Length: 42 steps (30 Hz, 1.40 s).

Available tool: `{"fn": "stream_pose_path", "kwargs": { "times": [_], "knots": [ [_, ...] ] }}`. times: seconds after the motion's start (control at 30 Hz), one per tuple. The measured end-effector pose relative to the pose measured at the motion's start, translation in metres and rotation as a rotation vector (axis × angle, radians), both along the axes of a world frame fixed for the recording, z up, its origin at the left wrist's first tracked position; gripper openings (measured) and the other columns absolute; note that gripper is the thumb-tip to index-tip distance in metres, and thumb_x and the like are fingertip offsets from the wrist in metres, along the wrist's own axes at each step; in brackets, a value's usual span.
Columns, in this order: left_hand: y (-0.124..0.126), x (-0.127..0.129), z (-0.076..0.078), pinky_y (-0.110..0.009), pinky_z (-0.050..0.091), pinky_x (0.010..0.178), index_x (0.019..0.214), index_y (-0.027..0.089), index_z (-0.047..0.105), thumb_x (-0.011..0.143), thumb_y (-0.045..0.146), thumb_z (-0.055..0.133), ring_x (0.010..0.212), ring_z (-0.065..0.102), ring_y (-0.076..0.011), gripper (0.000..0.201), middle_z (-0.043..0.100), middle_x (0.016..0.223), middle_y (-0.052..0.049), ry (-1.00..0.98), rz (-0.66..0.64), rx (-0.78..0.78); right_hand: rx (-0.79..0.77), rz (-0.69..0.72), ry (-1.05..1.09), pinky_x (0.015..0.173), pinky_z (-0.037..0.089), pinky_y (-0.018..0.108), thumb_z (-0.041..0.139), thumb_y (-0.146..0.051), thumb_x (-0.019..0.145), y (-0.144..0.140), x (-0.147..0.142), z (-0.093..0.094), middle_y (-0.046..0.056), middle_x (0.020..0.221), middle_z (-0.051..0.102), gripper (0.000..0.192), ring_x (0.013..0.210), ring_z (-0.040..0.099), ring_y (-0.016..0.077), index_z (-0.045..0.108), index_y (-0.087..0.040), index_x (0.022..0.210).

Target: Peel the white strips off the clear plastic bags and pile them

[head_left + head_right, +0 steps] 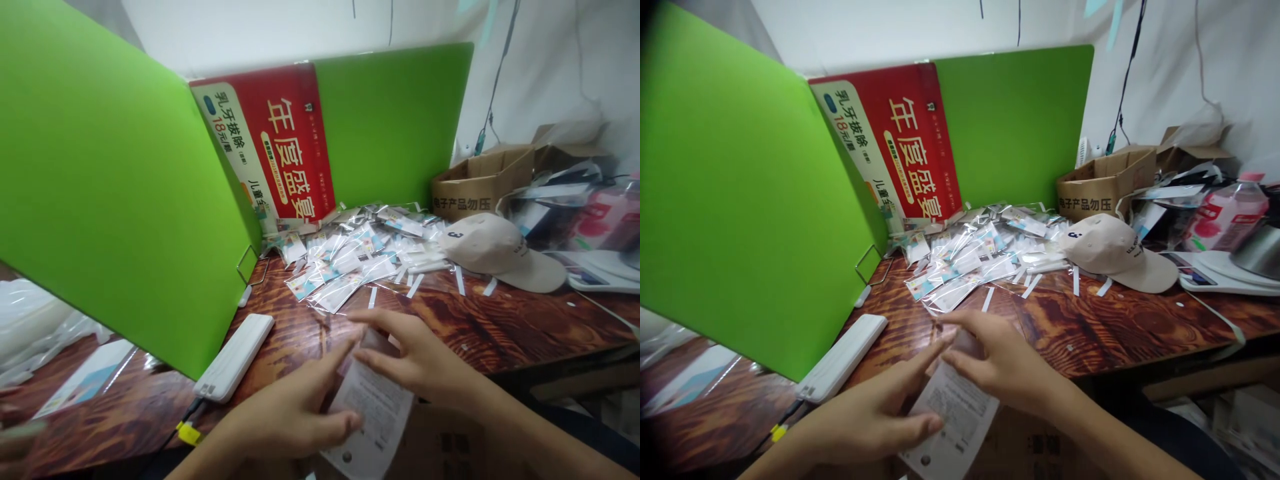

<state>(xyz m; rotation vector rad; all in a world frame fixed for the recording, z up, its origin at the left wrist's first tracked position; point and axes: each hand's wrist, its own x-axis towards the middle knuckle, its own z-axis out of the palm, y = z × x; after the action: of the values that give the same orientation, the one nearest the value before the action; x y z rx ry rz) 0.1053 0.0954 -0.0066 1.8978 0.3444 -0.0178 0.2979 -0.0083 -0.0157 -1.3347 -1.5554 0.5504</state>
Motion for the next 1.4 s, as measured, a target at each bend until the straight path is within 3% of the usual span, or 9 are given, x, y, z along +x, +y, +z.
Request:
{"fn": "stream_pose_path", "kwargs": {
  "times": [0.2,0.37,0.47,0.67,0.8,1.03,1.23,1.3,1.4],
  "knots": [
    [0.005,-0.002,-0.003,-0.038,0.051,0.093,0.154,0.022,0.019,0.085,0.041,0.066,0.113,0.062,-0.0292,0.085,0.06,0.133,-0.013,-0.048,-0.17,-0.076,-0.221,0.253,0.424,0.058,0.043,0.02,0.069,-0.03,0.081,-0.001,0.014,0.002,0.001,0.084,0.064,0.03,0.07,0.058,0.0127,0.068,-0.021,0.109],
    [0.015,0.005,-0.014,-0.042,0.053,0.085,0.141,0.021,0.041,0.089,0.07,0.043,0.095,0.072,-0.0279,0.072,0.074,0.108,-0.014,-0.274,0.116,-0.433,-0.022,0.099,0.862,0.04,0.033,0.016,0.07,-0.039,0.077,-0.021,0.054,0.018,-0.007,0.058,0.053,0.023,0.039,0.041,0.0057,0.071,-0.031,0.099],
    [0.019,0.011,-0.016,-0.036,0.054,0.077,0.124,0.017,0.055,0.088,0.07,0.044,0.082,0.073,-0.0236,0.066,0.076,0.093,-0.011,-0.265,0.305,-0.384,0.143,0.011,0.942,0.032,0.023,0.017,0.043,-0.054,0.094,-0.023,0.068,0.026,-0.01,0.041,0.034,0.036,0.027,0.016,0.0054,0.071,-0.033,0.1],
    [0.015,0.01,-0.006,-0.032,0.05,0.079,0.104,0.017,0.067,0.094,0.054,0.045,0.085,0.066,-0.0214,0.045,0.073,0.092,-0.007,-0.042,0.117,0.139,0.176,-0.131,-0.128,0.062,0.055,0.03,0.031,-0.037,0.1,0.028,0.037,-0.01,0.007,0.08,0.07,0.045,0.07,0.066,0.0187,0.071,-0.018,0.096],
    [0.012,0.005,0.003,-0.026,0.047,0.075,0.104,0.021,0.07,0.096,0.042,0.045,0.082,0.064,-0.0189,0.034,0.072,0.09,-0.003,-0.002,-0.14,0.39,0.159,-0.085,-0.418,0.091,0.05,0.044,0.057,-0.017,0.087,0.068,0.002,-0.049,0.012,0.113,0.068,0.018,0.105,0.062,0.0285,0.075,-0.02,0.093],
    [0.014,0.006,-0.001,-0.023,0.045,0.068,0.095,0.018,0.071,0.096,0.034,0.043,0.072,0.062,-0.0163,0.033,0.071,0.079,-0.002,-0.067,-0.075,0.466,0.235,-0.081,-0.648,0.095,0.046,0.055,0.068,-0.011,0.078,0.119,-0.019,-0.078,0.019,0.114,0.067,0.025,0.111,0.059,0.0369,0.07,-0.015,0.102],
    [0.029,0.007,-0.005,-0.036,0.05,0.081,0.101,0.016,0.057,0.091,0.038,0.05,0.092,0.064,-0.0243,0.025,0.067,0.098,-0.009,-0.248,0.575,0.488,0.429,-0.219,-0.558,0.086,0.052,0.042,0.042,-0.008,0.092,0.108,0.005,-0.032,0.013,0.104,0.068,0.025,0.098,0.063,0.0246,0.063,-0.015,0.105],
    [0.034,0.005,-0.008,-0.045,0.047,0.095,0.118,0.015,0.047,0.084,0.042,0.061,0.111,0.059,-0.0298,0.046,0.06,0.119,-0.016,-0.321,0.763,0.506,0.49,-0.231,-0.499,0.083,0.053,0.036,0.041,-0.006,0.093,0.09,0.008,-0.004,0.01,0.102,0.067,0.025,0.096,0.064,0.0202,0.061,-0.017,0.105],
    [0.034,0.002,-0.01,-0.053,0.041,0.104,0.138,0.015,0.031,0.078,0.044,0.072,0.128,0.049,-0.0347,0.079,0.048,0.14,-0.022,-0.414,0.736,0.458,0.552,-0.125,-0.369,0.078,0.054,0.029,0.047,-0.004,0.092,0.058,-0.002,0.034,0.003,0.097,0.067,0.025,0.091,0.064,0.0158,0.062,-0.022,0.102]
  ]
}}
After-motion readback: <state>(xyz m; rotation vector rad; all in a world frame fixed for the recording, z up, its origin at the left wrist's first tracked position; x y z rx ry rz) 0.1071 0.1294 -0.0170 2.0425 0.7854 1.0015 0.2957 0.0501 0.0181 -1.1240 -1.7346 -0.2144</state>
